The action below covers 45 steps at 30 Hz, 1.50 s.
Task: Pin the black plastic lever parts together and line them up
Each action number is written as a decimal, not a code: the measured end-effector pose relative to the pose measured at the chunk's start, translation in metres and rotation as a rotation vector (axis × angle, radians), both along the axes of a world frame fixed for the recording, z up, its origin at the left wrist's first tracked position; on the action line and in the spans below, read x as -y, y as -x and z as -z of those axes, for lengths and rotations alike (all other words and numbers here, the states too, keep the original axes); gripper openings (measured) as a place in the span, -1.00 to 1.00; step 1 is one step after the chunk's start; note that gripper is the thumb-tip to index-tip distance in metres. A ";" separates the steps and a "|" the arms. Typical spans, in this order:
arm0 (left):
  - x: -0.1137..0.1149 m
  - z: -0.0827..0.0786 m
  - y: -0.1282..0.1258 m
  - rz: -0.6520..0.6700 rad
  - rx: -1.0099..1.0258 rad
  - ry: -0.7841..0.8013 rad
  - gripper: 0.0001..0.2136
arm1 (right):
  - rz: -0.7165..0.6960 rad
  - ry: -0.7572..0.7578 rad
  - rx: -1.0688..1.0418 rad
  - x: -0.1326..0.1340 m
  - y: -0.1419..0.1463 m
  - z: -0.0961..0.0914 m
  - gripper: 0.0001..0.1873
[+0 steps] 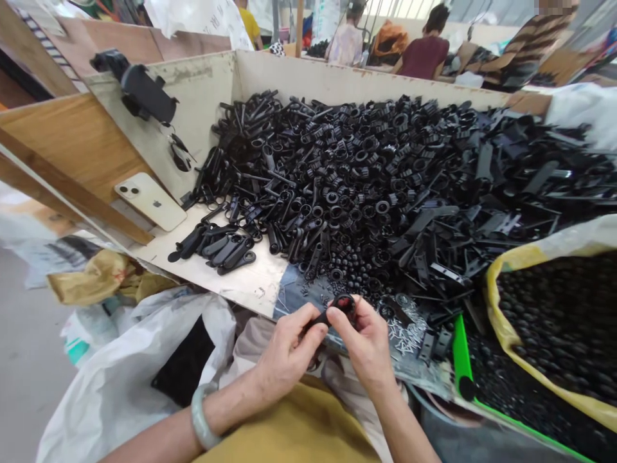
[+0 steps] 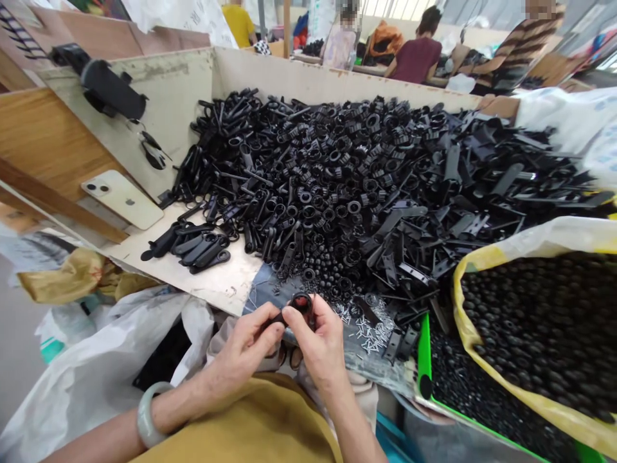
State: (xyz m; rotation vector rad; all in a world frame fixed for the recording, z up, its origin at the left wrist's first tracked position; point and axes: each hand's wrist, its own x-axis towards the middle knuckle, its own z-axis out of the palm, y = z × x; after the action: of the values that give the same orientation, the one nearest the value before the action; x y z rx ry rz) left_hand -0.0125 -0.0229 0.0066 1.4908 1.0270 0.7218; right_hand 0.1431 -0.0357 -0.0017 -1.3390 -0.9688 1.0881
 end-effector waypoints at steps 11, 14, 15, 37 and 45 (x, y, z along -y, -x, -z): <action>-0.013 0.008 0.031 -0.175 -0.144 -0.166 -0.79 | -0.243 0.108 -0.028 -0.006 0.016 0.017 -0.56; -0.034 0.008 0.066 -0.422 -0.446 -0.509 -0.82 | -0.290 0.081 0.198 -0.013 0.006 0.010 -0.55; -0.042 0.008 0.078 -0.497 -0.570 -0.581 -0.83 | -0.286 0.077 0.252 -0.014 0.002 0.007 -0.55; -0.077 0.030 0.081 -0.528 -0.546 -0.681 -0.74 | -0.041 0.050 1.019 -0.134 0.000 -0.014 -0.89; -0.032 0.011 0.008 -0.038 0.371 0.679 -0.49 | -0.055 -0.081 0.853 -0.066 -0.022 -0.028 -0.79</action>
State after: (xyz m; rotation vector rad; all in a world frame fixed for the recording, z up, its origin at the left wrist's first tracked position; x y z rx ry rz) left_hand -0.0201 0.0091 -0.0046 0.7216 0.8895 0.5666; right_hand 0.1654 0.0301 0.0266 -1.7478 -1.6452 0.4750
